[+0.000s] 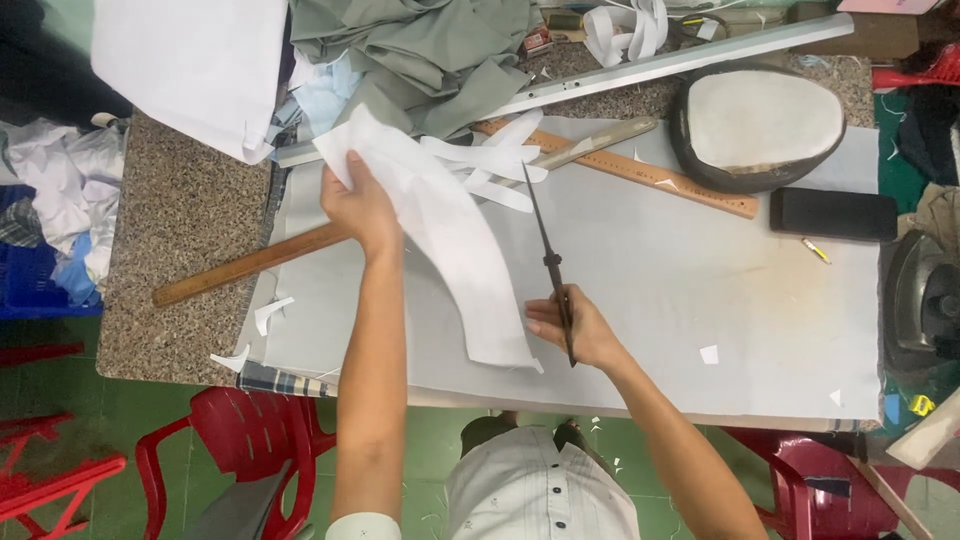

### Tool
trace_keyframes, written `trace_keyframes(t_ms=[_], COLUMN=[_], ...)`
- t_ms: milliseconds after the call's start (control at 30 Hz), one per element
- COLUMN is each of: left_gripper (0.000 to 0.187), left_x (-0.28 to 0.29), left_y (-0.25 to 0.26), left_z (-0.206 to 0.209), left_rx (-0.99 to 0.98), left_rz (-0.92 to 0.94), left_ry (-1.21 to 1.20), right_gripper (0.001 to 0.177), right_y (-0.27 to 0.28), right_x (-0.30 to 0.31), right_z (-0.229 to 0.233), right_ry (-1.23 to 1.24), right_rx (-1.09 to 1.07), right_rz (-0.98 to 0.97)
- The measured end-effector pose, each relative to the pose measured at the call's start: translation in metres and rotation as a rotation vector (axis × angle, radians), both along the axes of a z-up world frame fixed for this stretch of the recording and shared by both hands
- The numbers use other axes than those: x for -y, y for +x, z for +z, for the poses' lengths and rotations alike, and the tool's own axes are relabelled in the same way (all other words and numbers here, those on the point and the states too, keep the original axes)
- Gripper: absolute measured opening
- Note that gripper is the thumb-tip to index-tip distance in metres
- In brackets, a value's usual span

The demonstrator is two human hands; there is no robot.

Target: The person uses shears to cut a white fabric strip into smaller pieces on a cluttered work table. They trim the edges of the fabric, cut along a marked line, and separate the pieces, with cut-offs accumulating on the table.

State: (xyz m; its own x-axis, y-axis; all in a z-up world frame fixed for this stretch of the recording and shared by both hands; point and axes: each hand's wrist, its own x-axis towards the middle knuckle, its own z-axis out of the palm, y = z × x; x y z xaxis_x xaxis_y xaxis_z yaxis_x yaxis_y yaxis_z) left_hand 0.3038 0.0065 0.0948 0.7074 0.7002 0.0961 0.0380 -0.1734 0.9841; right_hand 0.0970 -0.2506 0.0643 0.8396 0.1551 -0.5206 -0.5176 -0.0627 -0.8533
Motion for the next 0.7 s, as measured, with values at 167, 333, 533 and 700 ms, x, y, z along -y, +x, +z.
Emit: trace_keyframes(t_ms=[167,333,533,700], left_gripper=[0.059,0.07,0.074,0.049], left_x=[-0.062,-0.023,0.105,0.19], left_y=[-0.017,-0.173,-0.333,-0.358], left_z=[-0.078,-0.114,-0.111,-0.122], left_rx=[-0.2,-0.158,-0.414,0.165], left_rz=[-0.046,-0.276,-0.475,-0.667], left_ry=[0.439,0.753,0.708,0.739], right_gripper=[0.055,0.055,0.063,0.036], right_y=[0.003,0.005,0.016,0.015], right_x=[0.041,0.103,0.153,0.185], right_z=[-0.002,-0.011,-0.034,-0.067], right_ry=[-0.237,-0.44,-0.618,-0.412], right_rx=[-0.086,-0.124,-0.078,-0.083], right_rz=[-0.017,-0.013,0.214,0.296])
